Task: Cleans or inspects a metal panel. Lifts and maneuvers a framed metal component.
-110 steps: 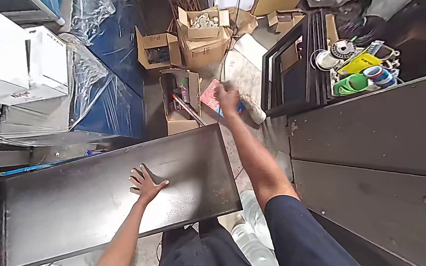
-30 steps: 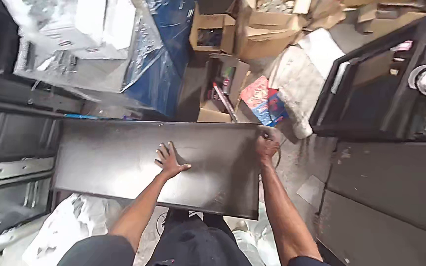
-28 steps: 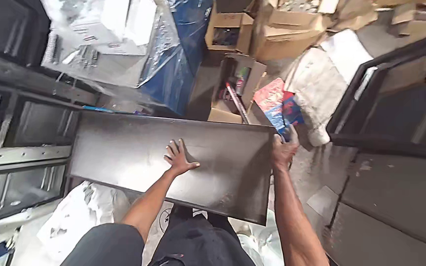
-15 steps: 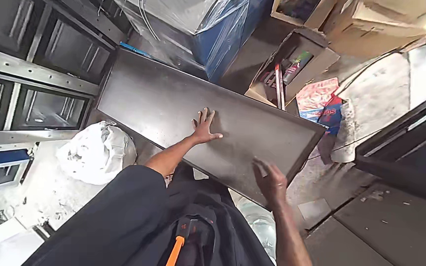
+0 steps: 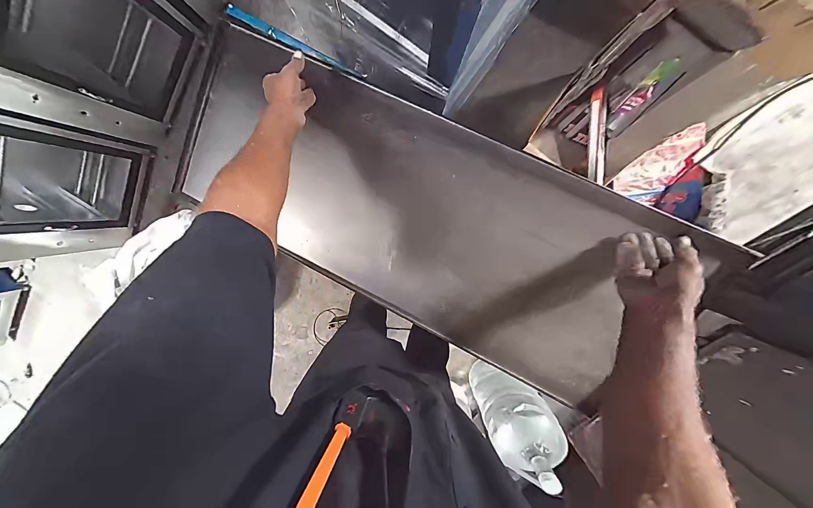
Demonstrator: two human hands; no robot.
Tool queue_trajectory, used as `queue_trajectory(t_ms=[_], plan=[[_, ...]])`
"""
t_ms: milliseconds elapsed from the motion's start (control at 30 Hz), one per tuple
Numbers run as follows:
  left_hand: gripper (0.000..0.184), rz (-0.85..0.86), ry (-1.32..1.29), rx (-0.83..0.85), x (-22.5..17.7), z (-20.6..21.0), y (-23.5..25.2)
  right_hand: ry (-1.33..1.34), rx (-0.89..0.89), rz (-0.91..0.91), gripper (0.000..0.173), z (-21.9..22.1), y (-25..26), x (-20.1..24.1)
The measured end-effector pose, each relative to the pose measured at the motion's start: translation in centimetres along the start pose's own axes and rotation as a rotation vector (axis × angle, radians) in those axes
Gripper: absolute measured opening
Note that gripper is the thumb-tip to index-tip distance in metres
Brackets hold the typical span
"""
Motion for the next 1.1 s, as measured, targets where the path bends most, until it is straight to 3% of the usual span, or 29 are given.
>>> queue_trajectory(t_ms=[167, 300, 467, 600, 700, 767, 833, 900, 1000, 1100], plan=[[0.055, -0.060, -0.080, 0.082, -0.9, 2.2, 5.4, 0.030, -0.086, -0.042, 0.037, 3.8, 2.0, 0.2], [0.052, -0.085, -0.094, 0.009, -1.3, 3.8, 7.5, -0.064, -0.207, -0.115, 0.040, 5.0, 2.2, 0.6], [0.049, -0.081, -0.030, -0.030, -1.4, 3.7, 7.1, -0.141, -0.192, -0.119, 0.025, 5.4, 0.5, 1.6], [0.040, -0.109, -0.051, -0.018, -3.0, 2.8, 5.5, 0.065, -0.103, -0.170, 0.003, 4.9, -0.3, 1.9], [0.035, -0.104, -0.077, -0.011, -5.2, 1.3, 3.9, 0.088, -0.038, -0.196, 0.016, 2.8, -1.4, 2.6], [0.035, -0.103, -0.096, 0.008, -6.5, 0.5, 2.9, -0.222, -0.108, -0.247, 0.029, 2.3, -3.5, 2.4], [0.042, -0.124, -0.129, 0.016, -6.3, 0.1, 2.7, -0.509, -0.139, -0.430, 0.053, 1.9, -5.0, 1.0], [0.040, -0.142, -0.159, -0.005, -5.8, 0.0, 2.9, -0.803, -0.076, -0.703, 0.061, 2.6, -7.8, -0.4], [0.034, -0.124, -0.169, 0.004, -6.0, -0.3, 2.7, -1.123, 0.109, -0.999, 0.072, 6.5, -11.3, -1.7], [0.025, -0.102, -0.223, 0.024, -6.9, -0.5, 1.9, -1.356, 0.231, -1.146, 0.096, 11.8, -10.2, 0.8]])
Point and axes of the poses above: each hand's wrist, its own y-axis towards the middle knuckle, its own z-axis out of the palm, x = y × z, the point moved 5 cm from there along y, towards the middle knuckle, and after that the axes turned 10 degrees about -x, right-handed, at the moved point
